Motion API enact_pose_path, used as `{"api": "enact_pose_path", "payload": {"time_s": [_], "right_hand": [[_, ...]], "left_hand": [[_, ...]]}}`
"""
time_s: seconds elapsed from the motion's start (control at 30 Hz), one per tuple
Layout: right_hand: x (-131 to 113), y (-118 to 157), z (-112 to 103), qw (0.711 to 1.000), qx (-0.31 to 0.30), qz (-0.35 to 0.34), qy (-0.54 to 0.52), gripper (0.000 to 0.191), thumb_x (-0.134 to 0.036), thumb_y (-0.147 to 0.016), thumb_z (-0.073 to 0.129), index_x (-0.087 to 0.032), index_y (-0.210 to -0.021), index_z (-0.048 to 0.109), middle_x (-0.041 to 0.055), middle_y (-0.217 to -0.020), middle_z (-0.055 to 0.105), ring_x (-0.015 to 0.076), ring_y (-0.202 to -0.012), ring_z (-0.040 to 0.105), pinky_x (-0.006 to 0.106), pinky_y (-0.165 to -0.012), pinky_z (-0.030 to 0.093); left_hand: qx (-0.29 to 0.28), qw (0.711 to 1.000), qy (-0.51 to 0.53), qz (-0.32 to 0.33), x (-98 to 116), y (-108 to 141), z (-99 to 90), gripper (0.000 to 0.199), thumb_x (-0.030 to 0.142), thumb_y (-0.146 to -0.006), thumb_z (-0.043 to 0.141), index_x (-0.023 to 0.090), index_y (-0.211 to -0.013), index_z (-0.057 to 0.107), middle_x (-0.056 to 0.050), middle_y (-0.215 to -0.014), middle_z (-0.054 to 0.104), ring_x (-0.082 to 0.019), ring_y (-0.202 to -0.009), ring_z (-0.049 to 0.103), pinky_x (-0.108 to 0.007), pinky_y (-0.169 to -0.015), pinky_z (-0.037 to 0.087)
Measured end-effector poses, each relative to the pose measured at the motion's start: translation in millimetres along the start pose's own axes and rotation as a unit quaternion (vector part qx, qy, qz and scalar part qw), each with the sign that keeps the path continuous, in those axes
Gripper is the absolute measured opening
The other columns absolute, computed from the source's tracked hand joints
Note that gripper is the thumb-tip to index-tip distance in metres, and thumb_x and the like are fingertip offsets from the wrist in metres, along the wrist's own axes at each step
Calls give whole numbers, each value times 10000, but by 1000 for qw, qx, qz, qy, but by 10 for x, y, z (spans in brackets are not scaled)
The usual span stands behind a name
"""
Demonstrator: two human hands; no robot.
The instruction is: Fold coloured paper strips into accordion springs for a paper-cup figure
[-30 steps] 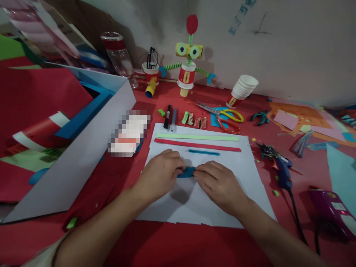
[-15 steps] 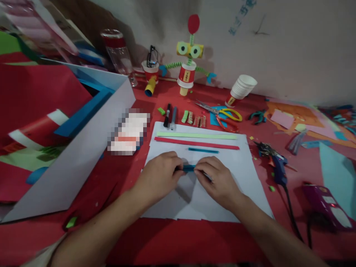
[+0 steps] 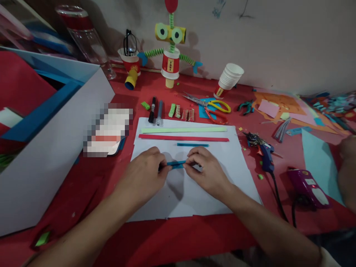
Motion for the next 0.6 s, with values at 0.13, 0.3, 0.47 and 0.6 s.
{"api": "enact_pose_path", "payload": {"time_s": [0.13, 0.3, 0.47, 0.6], "right_hand": [[17, -12, 1, 1000, -5, 21, -6, 67, -148, -783, 596, -186, -727, 598, 42, -907, 558, 146, -805, 569, 283, -712, 496], [11, -17, -1, 1000, -11, 22, -4, 77, -144, -786, 597, -185, -724, 579, 36, -885, 554, 141, -792, 556, 273, -714, 491], [-58, 19, -17, 996, 6, -29, 86, 153, -147, -819, 575, -208, -956, 602, 63, -1014, 584, 198, -945, 540, 336, -786, 494], [-239, 106, 95, 966, -58, -193, 162, 263, -123, -897, 462, -201, -1094, 616, 76, -1228, 583, 225, -1179, 473, 398, -977, 438]], "left_hand": [[-13, 1000, 8, -18, 7, -19, -24, 161, 273, -776, 509, 191, -654, 575, -25, -804, 576, -163, -681, 553, -281, -574, 365], [-17, 999, 28, -31, -13, -39, -25, 169, 290, -761, 532, 191, -631, 573, -24, -794, 562, -165, -698, 555, -281, -600, 390], [1, 999, 49, -18, -38, -48, -6, 181, 293, -749, 556, 187, -603, 559, -22, -801, 534, -156, -687, 543, -285, -607, 407], [11, 998, 60, -9, -35, -58, 3, 172, 284, -749, 559, 183, -610, 571, -29, -813, 529, -157, -698, 540, -291, -622, 421]]}}
Point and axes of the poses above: each hand's wrist, its own y-axis away from the middle knuckle, its own z-axis out of the palm, x = y × z, the point moved 6 cm from there along -y, towards the middle knuckle
